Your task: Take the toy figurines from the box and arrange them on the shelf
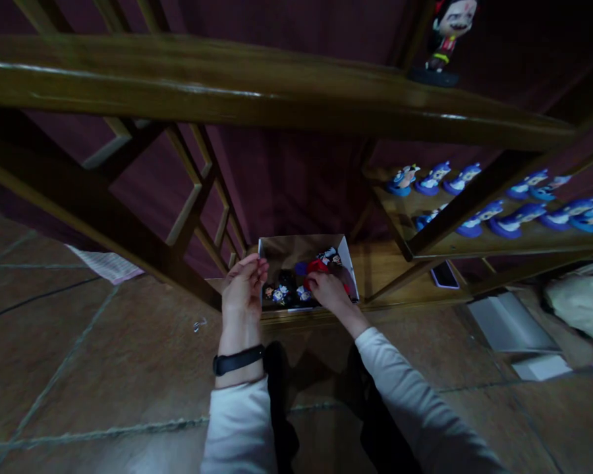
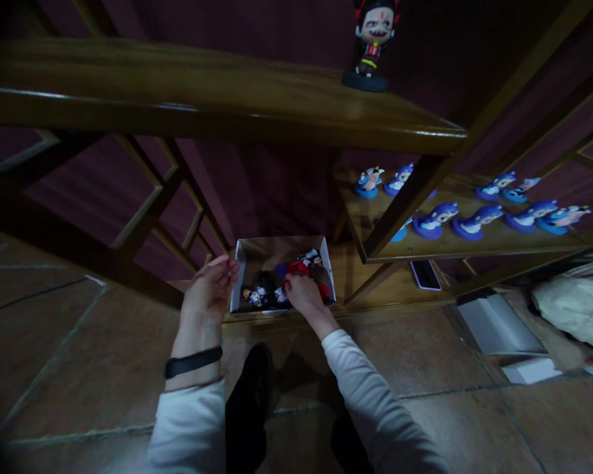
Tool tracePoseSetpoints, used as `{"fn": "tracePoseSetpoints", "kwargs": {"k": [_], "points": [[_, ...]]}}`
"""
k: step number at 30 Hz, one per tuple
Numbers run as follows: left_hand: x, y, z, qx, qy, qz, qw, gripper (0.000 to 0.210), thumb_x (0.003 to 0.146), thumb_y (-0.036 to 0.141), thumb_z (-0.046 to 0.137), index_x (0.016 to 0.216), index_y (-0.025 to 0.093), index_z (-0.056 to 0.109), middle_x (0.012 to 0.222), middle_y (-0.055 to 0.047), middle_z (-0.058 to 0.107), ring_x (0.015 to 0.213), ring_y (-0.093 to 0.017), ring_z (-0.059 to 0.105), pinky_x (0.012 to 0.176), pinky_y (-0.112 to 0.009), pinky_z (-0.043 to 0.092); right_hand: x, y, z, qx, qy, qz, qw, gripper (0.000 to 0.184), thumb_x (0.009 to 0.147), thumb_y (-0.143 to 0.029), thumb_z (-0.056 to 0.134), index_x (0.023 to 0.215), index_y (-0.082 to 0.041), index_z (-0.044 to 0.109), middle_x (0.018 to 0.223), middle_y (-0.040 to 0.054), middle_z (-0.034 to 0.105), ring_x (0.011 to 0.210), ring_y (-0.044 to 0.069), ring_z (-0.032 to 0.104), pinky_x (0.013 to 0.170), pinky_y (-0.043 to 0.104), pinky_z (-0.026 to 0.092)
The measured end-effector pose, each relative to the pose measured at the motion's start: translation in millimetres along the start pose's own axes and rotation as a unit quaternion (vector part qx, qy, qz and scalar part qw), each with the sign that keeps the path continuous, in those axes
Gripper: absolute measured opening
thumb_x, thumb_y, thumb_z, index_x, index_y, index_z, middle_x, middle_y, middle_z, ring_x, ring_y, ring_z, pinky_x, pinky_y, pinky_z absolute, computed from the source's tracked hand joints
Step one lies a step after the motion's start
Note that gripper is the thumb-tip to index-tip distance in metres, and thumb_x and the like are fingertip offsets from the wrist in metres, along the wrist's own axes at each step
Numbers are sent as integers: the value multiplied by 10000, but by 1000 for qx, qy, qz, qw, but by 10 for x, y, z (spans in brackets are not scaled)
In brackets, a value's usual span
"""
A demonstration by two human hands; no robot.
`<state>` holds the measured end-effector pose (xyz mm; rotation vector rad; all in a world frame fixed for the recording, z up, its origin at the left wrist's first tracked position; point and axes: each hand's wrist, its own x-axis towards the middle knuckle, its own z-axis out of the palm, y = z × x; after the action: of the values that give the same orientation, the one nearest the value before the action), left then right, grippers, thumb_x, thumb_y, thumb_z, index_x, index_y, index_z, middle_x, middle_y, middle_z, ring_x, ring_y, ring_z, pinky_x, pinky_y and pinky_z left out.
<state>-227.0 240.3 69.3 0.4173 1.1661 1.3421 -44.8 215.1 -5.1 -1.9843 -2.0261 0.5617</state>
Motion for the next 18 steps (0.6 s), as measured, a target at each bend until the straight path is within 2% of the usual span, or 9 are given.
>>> {"fn": "tracePoseSetpoints", "kwargs": {"k": [2,5,8,15,18], "points": [[-16,-6,14,-1,4,-6,1000,110,674,117,585,750,178,635,688,-18,651,645,-104,623,580,-200,457,6,-44,69,-33,-21,-1,999,211,873,-252,471,1039,-182,581,1092,83,598,1005,187,565,869,292,402],[-27,-13,26,-8,8,-8,1000,111,685,105,572,740,176,638,686,-21,651,641,-98,618,567,-189,455,-10,-83,151,-50,-52,3,997,309,818,-308,575,1096,-176,554,1139,104,542,1039,212,541,851,297,417],[-22,-42,42,-8,2,-9,1000,121,684,101,572,748,176,642,700,-25,655,659,-100,621,579,-189,460,-39,-108,200,-55,-60,-4,997,358,772,-270,631,1113,-194,553,1166,95,512,1033,206,533,845,292,420],[-28,-184,103,8,-32,-9,999,186,633,155,627,818,163,641,741,-36,664,685,-110,626,639,-216,461,-63,-89,158,3,-16,-55,998,319,739,-129,611,1044,-208,562,1084,46,582,1000,176,532,865,283,406],[-19,-291,128,32,-33,14,999,203,622,201,640,820,157,640,740,-32,659,669,-105,620,644,-218,451,-15,19,119,131,50,-23,990,321,750,-150,572,1065,-191,528,1048,45,592,939,162,560,826,286,425]]}}
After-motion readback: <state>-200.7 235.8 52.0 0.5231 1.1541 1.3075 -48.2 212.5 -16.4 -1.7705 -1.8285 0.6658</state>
